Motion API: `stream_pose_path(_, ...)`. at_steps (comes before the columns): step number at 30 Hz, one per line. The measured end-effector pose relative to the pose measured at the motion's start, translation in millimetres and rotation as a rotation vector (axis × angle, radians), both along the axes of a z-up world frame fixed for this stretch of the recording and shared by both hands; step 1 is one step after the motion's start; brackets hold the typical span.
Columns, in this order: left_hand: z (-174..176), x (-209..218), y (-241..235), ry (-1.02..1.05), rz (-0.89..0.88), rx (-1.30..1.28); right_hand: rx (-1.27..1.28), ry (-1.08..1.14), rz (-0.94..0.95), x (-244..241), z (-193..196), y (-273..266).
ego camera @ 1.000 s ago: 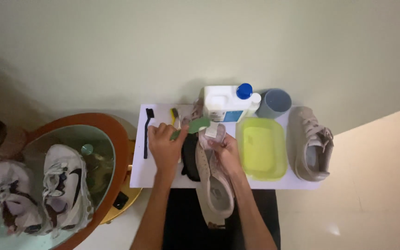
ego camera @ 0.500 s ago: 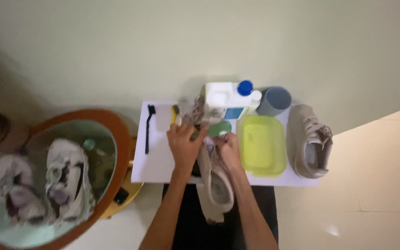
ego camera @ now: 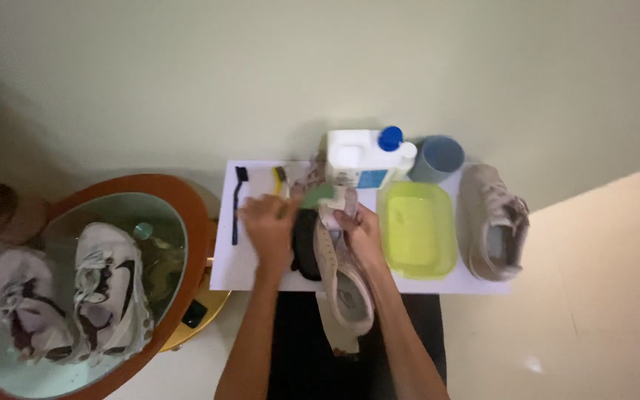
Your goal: The person scrubs the sole and upper of a beige sneaker using a green brush and a cleaning solution. They repeatedly dip the brush into a yellow tray of liquid and scrub different parts of the shoe, including the insole and laces.
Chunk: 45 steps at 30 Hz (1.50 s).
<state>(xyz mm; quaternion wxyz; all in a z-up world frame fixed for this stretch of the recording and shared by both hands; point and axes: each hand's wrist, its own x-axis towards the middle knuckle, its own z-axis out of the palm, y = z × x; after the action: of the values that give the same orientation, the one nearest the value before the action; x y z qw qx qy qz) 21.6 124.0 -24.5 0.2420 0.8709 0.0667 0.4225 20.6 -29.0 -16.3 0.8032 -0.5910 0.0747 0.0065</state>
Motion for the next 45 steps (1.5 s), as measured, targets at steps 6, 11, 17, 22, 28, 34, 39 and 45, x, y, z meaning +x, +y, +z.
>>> stream_pose_path(6,1,0,-24,-0.024,-0.143,-0.154,0.007,0.006,-0.055,1,-13,1)
stream_pose_path(11,-9,4,-4,0.005,-0.117,-0.093,0.009,0.014,-0.053,-6,26,3)
stream_pose_path(17,-14,5,-17,-0.05,-0.056,-0.067,0.012,0.037,-0.05,4,-31,-6)
stream_pose_path(22,-14,14,-8,-0.019,-0.125,-0.041,0.008,0.06,-0.024,0,30,6)
stream_pose_path(28,-6,12,-2,-0.015,0.005,-0.079,0.073,0.073,-0.044,3,6,4)
stream_pose_path(34,-10,14,-10,0.031,-0.212,-0.095,0.098,0.068,-0.029,7,7,4)
stream_pose_path(39,-20,10,25,-0.012,-0.033,-0.066,0.098,0.067,-0.07,-14,76,18)
stream_pose_path(45,0,15,-26,-0.006,-0.288,-0.124,0.128,0.089,-0.084,8,-42,-2)
